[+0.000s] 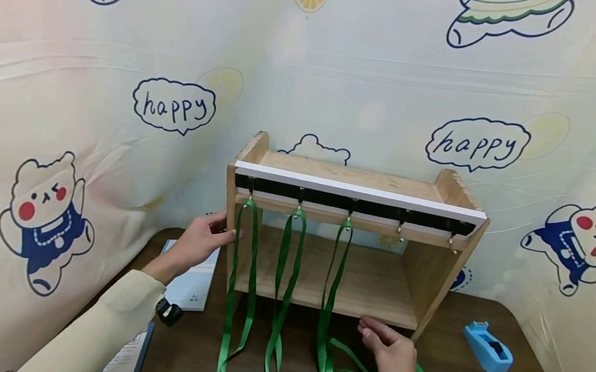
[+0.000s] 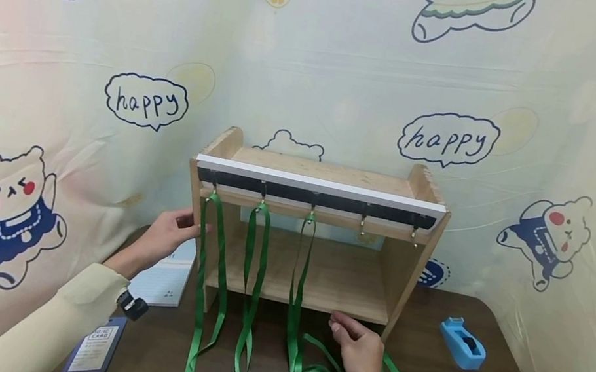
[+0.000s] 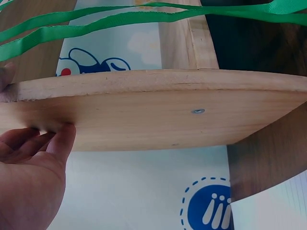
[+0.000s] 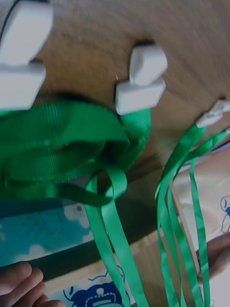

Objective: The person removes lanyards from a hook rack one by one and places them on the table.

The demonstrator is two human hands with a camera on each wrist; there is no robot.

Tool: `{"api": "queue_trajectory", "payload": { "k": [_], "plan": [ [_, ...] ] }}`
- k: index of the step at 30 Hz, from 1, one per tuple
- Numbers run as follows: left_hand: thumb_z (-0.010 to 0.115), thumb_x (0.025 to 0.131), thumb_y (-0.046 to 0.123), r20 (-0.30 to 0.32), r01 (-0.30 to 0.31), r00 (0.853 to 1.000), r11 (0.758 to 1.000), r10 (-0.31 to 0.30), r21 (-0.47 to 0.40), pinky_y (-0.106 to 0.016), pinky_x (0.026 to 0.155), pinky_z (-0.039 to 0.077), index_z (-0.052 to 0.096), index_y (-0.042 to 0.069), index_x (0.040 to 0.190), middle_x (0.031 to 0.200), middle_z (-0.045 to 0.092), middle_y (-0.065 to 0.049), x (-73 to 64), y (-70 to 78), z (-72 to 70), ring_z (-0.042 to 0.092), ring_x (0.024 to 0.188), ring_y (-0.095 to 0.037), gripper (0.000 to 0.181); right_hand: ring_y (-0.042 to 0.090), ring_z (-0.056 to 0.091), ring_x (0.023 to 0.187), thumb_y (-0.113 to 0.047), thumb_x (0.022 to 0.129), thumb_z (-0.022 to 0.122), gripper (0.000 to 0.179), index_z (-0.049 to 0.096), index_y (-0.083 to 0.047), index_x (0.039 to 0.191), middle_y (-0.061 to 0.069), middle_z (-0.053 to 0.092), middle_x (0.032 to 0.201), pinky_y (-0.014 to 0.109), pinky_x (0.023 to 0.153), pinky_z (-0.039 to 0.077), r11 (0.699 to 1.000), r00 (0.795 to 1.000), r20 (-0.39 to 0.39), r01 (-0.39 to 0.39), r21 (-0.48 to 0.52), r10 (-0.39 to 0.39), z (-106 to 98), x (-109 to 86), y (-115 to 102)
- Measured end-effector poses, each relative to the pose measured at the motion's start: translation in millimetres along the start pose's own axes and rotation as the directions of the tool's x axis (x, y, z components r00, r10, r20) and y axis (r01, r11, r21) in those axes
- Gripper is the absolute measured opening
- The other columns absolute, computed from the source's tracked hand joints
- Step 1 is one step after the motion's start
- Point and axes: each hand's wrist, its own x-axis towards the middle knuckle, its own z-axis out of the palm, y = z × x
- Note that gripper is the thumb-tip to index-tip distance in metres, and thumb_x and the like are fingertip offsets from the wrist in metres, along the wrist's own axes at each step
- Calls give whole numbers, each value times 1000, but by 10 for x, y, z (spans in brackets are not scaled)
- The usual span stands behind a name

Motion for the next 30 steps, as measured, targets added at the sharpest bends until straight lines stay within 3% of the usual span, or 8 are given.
{"api": "queue_trajectory", "payload": {
  "k": [8, 16, 25, 30],
  "plan": [
    [62, 101, 29, -2, -4, 1000, 1000, 4, -2, -49, 101, 52, 59, 21, 141, 134, 65, -13, -2, 2, -14, 62, 123, -29, 41, 7, 75, 96, -4, 95, 68, 28, 71, 3, 122, 21, 74, 117, 22, 83, 59, 996, 996, -20, 84, 20, -84, -47, 19, -137],
    [62, 101, 35, 6, 7, 1000, 1000, -7, 0, -49, 101, 52, 55, 22, 145, 138, 63, -13, 1, -8, -3, 61, 124, -30, 47, 4, 75, 92, -9, 94, 72, 28, 72, 3, 119, 21, 75, 115, 18, 80, 58, 988, 987, -37, 157, 7, -157, -116, 12, -337],
    [64, 99, 39, 4, 13, 1000, 1000, -13, 9, -50, 100, 53, 55, 22, 145, 136, 64, -13, 14, 6, 2, 62, 121, -29, 50, 7, 74, 100, -19, 97, 69, 32, 69, 1, 123, 18, 75, 119, 17, 84, 57, 961, 961, -24, 276, -13, -276, -236, -20, -621],
    [64, 99, 40, -1, 11, 1000, 1000, -11, 14, -48, 99, 54, 54, 22, 146, 138, 64, -13, 4, -4, 4, 62, 123, -29, 51, 8, 74, 103, -21, 99, 66, 33, 68, 0, 125, 11, 76, 119, 16, 86, 56, 935, 935, -12, 353, -19, -353, -301, -17, -835]
  ]
}}
